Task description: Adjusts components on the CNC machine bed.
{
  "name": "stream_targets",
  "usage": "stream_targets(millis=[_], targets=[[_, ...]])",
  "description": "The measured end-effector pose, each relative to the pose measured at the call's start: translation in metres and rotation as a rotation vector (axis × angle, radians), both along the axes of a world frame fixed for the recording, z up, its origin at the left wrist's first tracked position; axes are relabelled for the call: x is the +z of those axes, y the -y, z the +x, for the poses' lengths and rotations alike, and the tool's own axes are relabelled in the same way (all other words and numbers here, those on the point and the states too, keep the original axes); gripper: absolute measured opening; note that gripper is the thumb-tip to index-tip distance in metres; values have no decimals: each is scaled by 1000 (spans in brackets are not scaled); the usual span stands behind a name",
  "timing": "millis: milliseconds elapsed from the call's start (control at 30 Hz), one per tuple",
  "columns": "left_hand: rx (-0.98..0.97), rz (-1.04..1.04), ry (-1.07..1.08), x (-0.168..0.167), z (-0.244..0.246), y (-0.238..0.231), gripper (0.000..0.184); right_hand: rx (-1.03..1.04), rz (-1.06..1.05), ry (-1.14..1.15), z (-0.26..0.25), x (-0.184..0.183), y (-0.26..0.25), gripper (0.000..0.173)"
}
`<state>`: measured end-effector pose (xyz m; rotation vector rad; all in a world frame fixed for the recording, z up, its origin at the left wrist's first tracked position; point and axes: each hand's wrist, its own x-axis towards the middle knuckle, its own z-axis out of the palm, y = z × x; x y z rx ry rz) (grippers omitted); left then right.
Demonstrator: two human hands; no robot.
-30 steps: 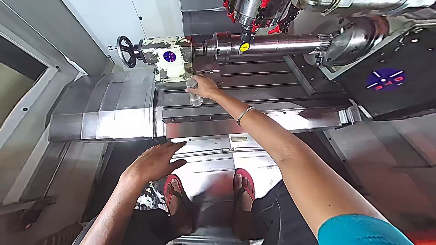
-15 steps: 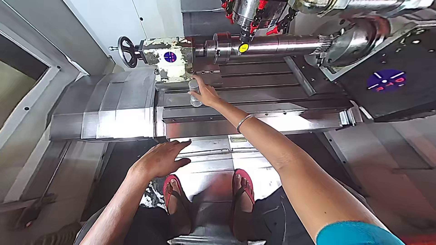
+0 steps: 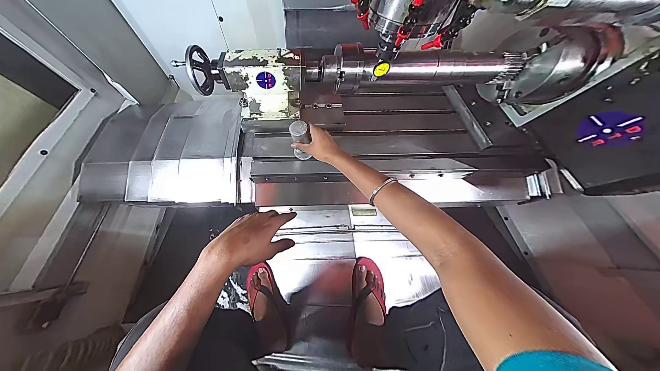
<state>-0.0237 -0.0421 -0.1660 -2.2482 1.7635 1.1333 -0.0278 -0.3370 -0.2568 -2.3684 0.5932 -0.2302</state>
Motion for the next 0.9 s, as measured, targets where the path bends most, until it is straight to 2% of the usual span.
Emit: stream_targets(millis=[233,367,433,533,600,767,900], targets=[[12,6,-19,-2,2,3,65,108,-68,-87,3,-1,3,85],[23,12,-24,-3,3,6,63,320,-206,-125,-4,10,-1,67],[24,24,-25,-4,4,5,63,458,-318,-62,-10,5,-8,63],[30,26,-21,-9,8,0,63,674,-515,84,-12,-17,-11,67],[33,20,-26,-12,11,-3,64,751,-570,135,-12,-25,-13,67],[36,18,-9,-17,15,-9,65,751,-555,115,-2,-18,-14,68],[30,31,-14,-18,14,-8,65,675,-425,25,2,-5,-5,69]])
